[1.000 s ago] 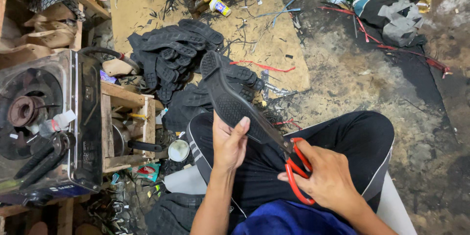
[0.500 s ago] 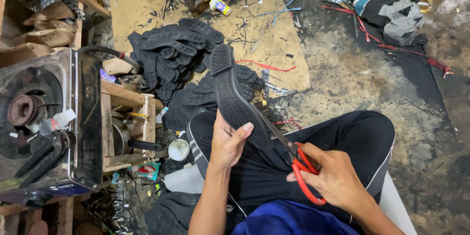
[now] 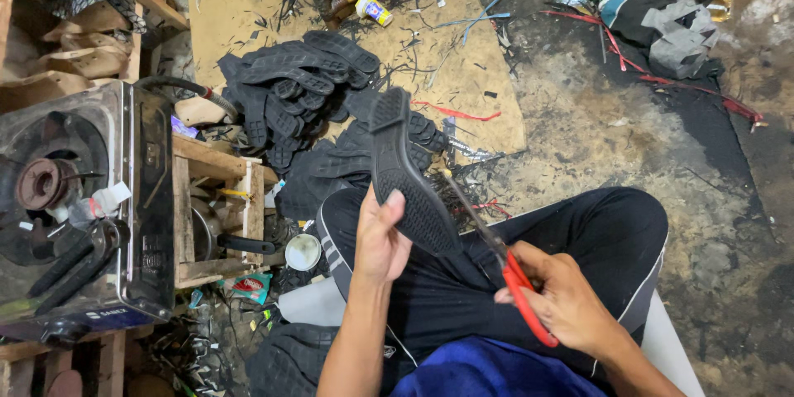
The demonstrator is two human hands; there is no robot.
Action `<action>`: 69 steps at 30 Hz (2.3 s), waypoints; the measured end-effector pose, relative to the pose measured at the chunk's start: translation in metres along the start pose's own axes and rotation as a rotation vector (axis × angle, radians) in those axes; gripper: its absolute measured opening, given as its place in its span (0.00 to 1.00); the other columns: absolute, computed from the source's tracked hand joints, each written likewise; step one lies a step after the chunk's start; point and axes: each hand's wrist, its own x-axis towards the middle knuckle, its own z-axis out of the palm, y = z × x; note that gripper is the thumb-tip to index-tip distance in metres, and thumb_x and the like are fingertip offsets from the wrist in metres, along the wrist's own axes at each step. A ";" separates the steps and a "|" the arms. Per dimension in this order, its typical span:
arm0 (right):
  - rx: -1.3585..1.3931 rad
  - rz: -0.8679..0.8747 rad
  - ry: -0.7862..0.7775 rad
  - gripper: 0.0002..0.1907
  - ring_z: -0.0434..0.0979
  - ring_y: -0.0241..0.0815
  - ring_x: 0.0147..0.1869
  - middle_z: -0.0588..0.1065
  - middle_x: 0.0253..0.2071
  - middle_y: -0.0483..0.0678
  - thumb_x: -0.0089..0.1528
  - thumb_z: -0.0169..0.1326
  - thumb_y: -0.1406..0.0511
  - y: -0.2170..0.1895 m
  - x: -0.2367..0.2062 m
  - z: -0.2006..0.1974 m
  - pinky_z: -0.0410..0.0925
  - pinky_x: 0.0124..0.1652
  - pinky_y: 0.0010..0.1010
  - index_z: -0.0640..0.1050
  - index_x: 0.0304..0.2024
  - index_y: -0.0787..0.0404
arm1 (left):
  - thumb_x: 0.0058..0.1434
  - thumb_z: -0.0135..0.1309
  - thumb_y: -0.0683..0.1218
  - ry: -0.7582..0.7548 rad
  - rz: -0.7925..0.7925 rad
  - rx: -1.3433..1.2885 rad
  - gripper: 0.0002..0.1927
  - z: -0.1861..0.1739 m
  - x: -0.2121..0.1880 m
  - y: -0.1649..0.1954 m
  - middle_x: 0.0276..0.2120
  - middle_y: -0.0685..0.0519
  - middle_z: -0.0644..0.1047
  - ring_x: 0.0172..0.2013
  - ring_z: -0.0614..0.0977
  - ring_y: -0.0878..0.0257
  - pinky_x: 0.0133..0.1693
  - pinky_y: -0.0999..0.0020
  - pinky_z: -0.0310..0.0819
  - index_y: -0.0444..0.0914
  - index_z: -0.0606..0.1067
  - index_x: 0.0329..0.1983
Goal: The person sits on the floor of a cluttered workshop and uses red-handled shears to trim excess rubber from the edges of black shoe soles, working one sole at a time on their lap and placing finished soles onto a pile of soles on the floor.
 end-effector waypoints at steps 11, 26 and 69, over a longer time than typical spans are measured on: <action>-0.309 0.146 -0.073 0.18 0.70 0.51 0.20 0.68 0.16 0.53 0.55 0.60 0.54 -0.001 -0.007 -0.008 0.62 0.25 0.39 0.75 0.39 0.57 | 0.61 0.59 0.33 -0.045 0.021 0.403 0.34 -0.002 0.003 0.014 0.53 0.49 0.76 0.51 0.79 0.65 0.51 0.70 0.74 0.36 0.61 0.68; -0.155 0.162 -0.112 0.15 0.62 0.41 0.20 0.64 0.16 0.51 0.57 0.62 0.59 -0.003 -0.006 0.001 0.58 0.25 0.35 0.75 0.32 0.63 | 0.66 0.57 0.34 -0.055 0.052 0.371 0.27 0.003 -0.009 0.013 0.56 0.50 0.76 0.56 0.77 0.65 0.60 0.72 0.71 0.31 0.66 0.67; -0.579 0.124 0.127 0.24 0.78 0.57 0.31 0.74 0.23 0.56 0.52 0.64 0.52 -0.017 0.005 0.002 0.69 0.33 0.44 0.77 0.47 0.53 | 0.66 0.53 0.31 -0.033 -0.073 0.110 0.33 0.023 -0.033 -0.027 0.55 0.44 0.77 0.54 0.80 0.57 0.58 0.63 0.75 0.36 0.60 0.73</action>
